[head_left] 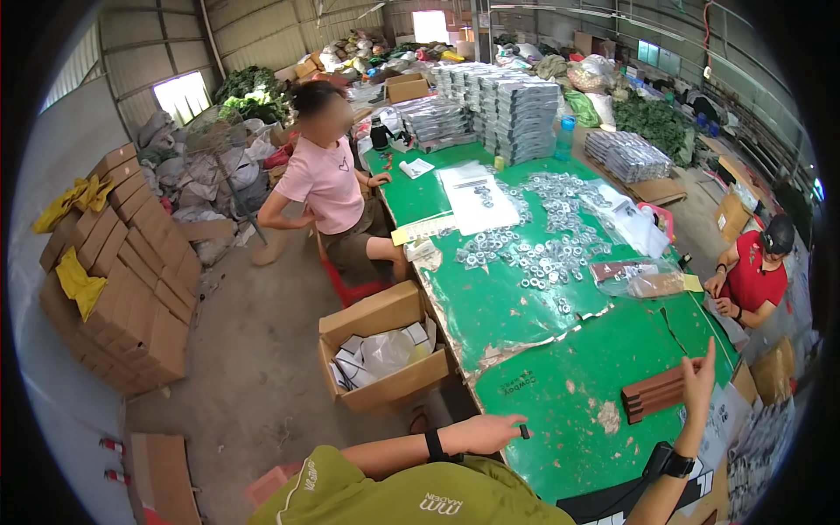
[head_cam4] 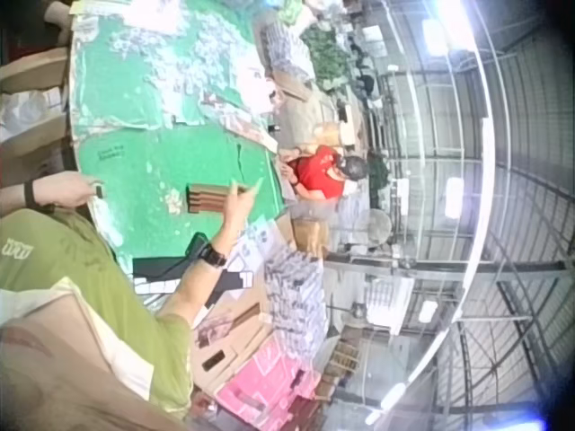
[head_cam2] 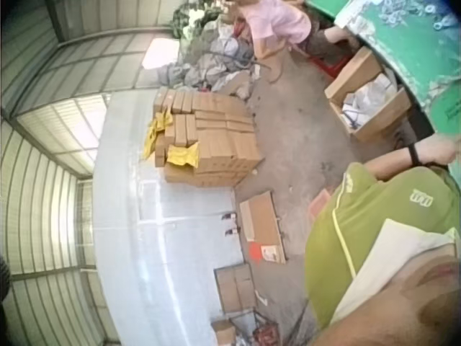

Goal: The recorder organizes and prepares various manufacturing parts, including metal components and black cardboard strips, at a workstation.

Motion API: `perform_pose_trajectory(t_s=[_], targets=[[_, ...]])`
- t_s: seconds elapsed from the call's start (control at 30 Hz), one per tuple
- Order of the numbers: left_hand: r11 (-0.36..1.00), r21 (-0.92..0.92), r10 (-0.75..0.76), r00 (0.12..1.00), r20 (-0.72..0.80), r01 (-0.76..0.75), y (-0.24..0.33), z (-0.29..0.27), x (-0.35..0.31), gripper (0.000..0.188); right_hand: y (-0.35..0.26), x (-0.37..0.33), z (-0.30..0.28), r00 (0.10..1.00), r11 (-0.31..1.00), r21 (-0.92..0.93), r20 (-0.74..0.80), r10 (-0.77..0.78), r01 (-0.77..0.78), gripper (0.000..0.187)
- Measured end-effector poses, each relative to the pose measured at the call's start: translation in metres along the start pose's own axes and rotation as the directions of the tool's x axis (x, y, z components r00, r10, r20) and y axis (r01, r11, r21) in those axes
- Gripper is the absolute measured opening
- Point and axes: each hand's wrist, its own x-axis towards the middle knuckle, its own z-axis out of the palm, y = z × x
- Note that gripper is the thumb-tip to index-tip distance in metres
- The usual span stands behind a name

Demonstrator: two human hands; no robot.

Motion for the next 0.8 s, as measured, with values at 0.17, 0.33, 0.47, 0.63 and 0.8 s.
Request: perform_pose_trajectory(t_s=[0.17,0.33,0.47,0.63,0.8], targets=[[1.000,-0.007,-0.023,0.998,-0.056,0.022,0.001,0.000,-0.005,0.057,0.021,-0.044,0.059,0.982,0.980,0.065,0.015,-0.188,0.187,0.043],[0.998,-0.035,-0.060,0.996,-0.063,0.058,0.005,0.003,-0.011,0.047,-0.096,-0.155,0.123,0.659,0.918,0.346,0.648,-0.382,0.193,0.048],[0.998,-0.042,-0.051,0.998,0.022,0.052,0.006,0.009,-0.002,0.031,-0.100,-0.178,0.140,0.547,0.884,0.418,0.700,-0.459,0.208,0.050],[0.995,-0.101,0.022,1.000,0.010,-0.021,0.012,0.008,0.006,0.034,-0.095,-0.180,0.128,0.618,0.921,0.386,0.712,-0.332,0.049,0.041],[0.983,-0.163,0.085,0.996,0.013,-0.082,0.015,0.012,0.017,0.032,-0.078,-0.187,0.124,0.681,0.860,0.472,0.696,-0.228,-0.195,0.044]])
